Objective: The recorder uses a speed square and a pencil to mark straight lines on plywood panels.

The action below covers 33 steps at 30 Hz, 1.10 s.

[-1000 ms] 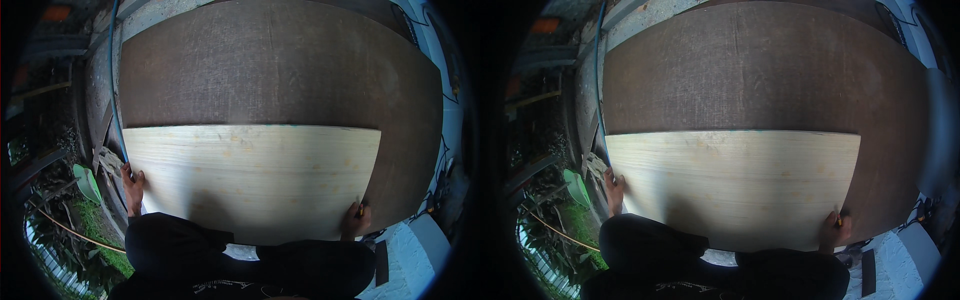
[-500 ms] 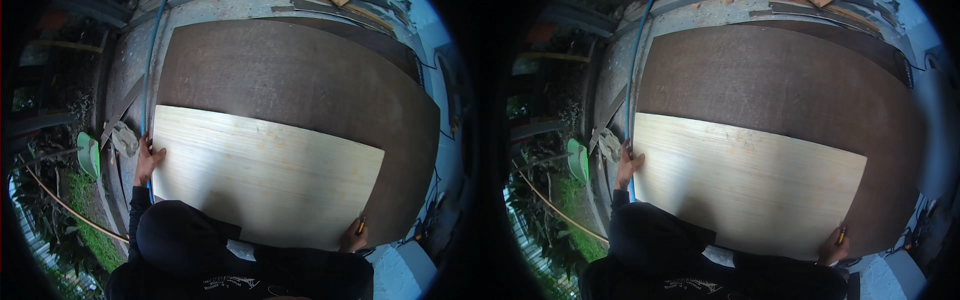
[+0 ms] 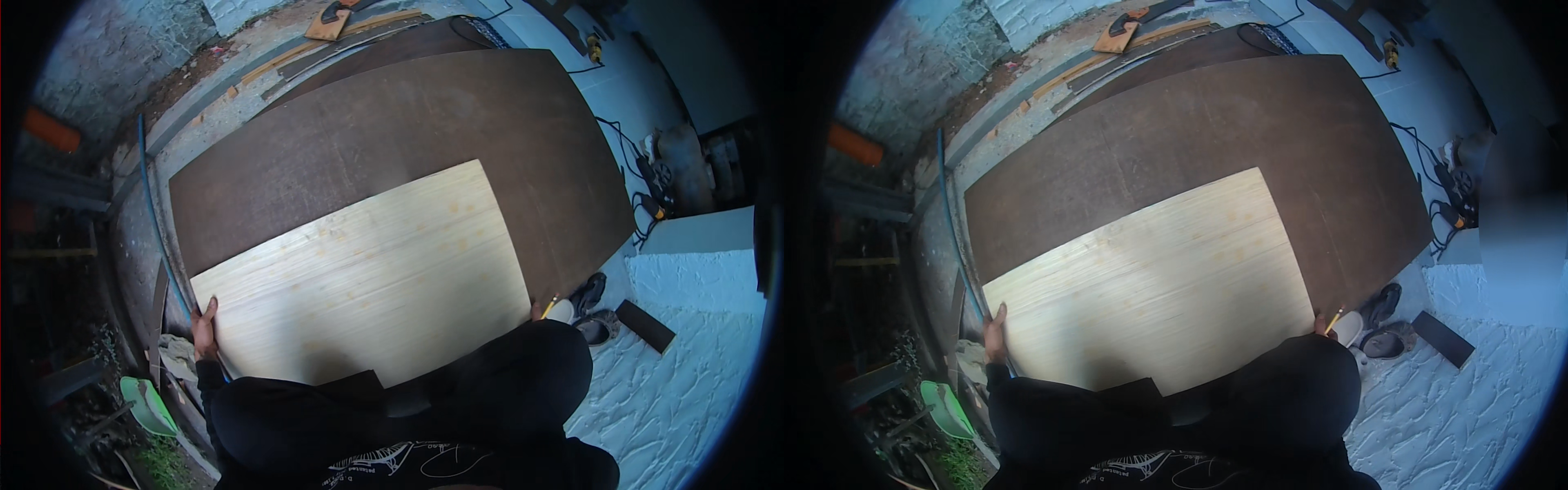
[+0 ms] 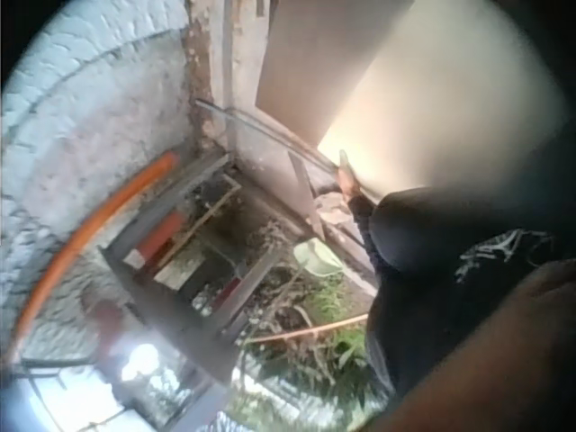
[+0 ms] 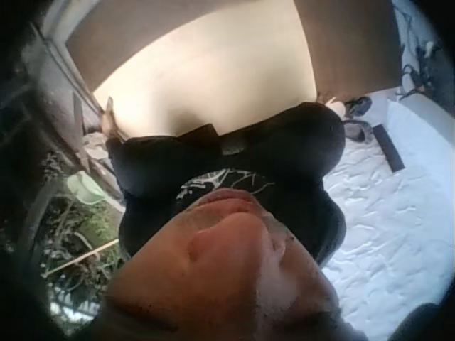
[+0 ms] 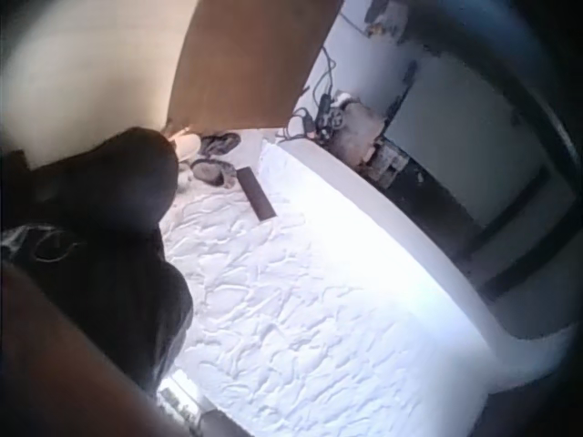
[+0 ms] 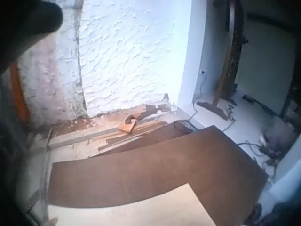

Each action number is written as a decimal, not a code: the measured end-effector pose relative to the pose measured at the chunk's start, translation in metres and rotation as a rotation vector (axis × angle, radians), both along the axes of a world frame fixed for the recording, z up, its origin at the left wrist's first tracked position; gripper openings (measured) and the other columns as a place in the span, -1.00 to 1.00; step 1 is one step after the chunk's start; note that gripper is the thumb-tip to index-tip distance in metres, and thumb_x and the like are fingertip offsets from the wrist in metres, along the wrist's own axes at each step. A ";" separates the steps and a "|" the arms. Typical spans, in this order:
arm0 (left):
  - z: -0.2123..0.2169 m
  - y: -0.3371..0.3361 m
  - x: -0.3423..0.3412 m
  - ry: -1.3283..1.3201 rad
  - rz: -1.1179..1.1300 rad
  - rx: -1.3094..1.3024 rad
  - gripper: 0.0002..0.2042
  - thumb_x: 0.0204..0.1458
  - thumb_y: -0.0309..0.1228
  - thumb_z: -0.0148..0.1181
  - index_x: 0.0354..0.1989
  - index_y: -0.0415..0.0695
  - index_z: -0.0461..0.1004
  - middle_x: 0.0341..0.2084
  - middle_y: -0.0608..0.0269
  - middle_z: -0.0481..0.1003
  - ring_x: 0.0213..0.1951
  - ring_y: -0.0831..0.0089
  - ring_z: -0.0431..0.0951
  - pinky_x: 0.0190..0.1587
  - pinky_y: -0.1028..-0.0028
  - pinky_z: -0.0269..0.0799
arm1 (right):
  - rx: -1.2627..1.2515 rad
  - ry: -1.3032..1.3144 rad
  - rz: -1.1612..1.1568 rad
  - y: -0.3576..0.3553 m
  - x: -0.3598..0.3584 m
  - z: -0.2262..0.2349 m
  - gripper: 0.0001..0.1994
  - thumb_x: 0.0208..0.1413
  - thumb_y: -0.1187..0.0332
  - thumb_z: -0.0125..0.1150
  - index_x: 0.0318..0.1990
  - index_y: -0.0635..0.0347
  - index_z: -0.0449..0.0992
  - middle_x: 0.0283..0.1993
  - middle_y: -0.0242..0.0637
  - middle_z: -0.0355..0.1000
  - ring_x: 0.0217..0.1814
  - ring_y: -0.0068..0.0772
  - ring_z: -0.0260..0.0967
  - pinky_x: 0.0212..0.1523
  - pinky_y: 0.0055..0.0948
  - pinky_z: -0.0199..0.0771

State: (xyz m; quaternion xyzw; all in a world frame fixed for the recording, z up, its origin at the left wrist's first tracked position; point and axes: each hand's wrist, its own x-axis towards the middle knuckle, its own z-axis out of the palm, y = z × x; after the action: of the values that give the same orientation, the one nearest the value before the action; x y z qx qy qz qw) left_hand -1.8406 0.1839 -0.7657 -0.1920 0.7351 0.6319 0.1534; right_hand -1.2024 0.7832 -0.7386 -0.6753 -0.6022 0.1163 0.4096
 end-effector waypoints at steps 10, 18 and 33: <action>0.016 0.061 0.024 -0.036 0.016 0.062 -0.36 0.13 -0.16 0.37 0.21 -0.41 0.35 0.03 0.05 0.54 -0.04 0.36 0.57 0.09 0.41 0.45 | -0.077 0.456 0.359 0.110 -0.288 0.015 -0.66 0.30 0.20 0.23 -0.30 0.38 0.52 -0.42 -0.19 0.53 -0.43 -0.42 0.39 -0.32 -0.34 0.42; 0.010 0.154 0.061 -0.027 -0.006 0.071 -0.39 0.17 -0.18 0.35 0.17 -0.44 0.31 -0.02 0.01 0.55 -0.08 0.29 0.59 0.05 0.35 0.49 | -0.138 0.058 0.326 0.288 -0.326 -0.048 -0.50 0.25 0.05 0.21 -0.18 0.51 0.60 -0.22 0.13 0.61 -0.19 -0.02 0.60 -0.13 -0.18 0.51; 0.136 0.220 -0.051 -0.073 -1.518 -1.183 -0.36 0.13 0.26 0.11 -0.42 -0.18 0.71 -0.49 0.07 0.65 -0.34 0.20 0.69 -0.19 0.34 0.55 | -0.259 -0.302 0.243 0.389 -0.293 -0.069 -0.35 0.28 -0.13 -0.05 -0.05 0.45 0.59 0.01 0.31 0.51 0.14 0.36 0.43 0.19 0.04 0.39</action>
State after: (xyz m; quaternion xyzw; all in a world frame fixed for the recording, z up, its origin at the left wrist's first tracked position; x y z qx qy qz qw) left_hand -1.8917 0.4044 -0.6300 0.2690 0.8577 -0.1150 0.4228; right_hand -1.4950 1.1722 -0.8076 -0.6546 -0.7135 0.1388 0.2076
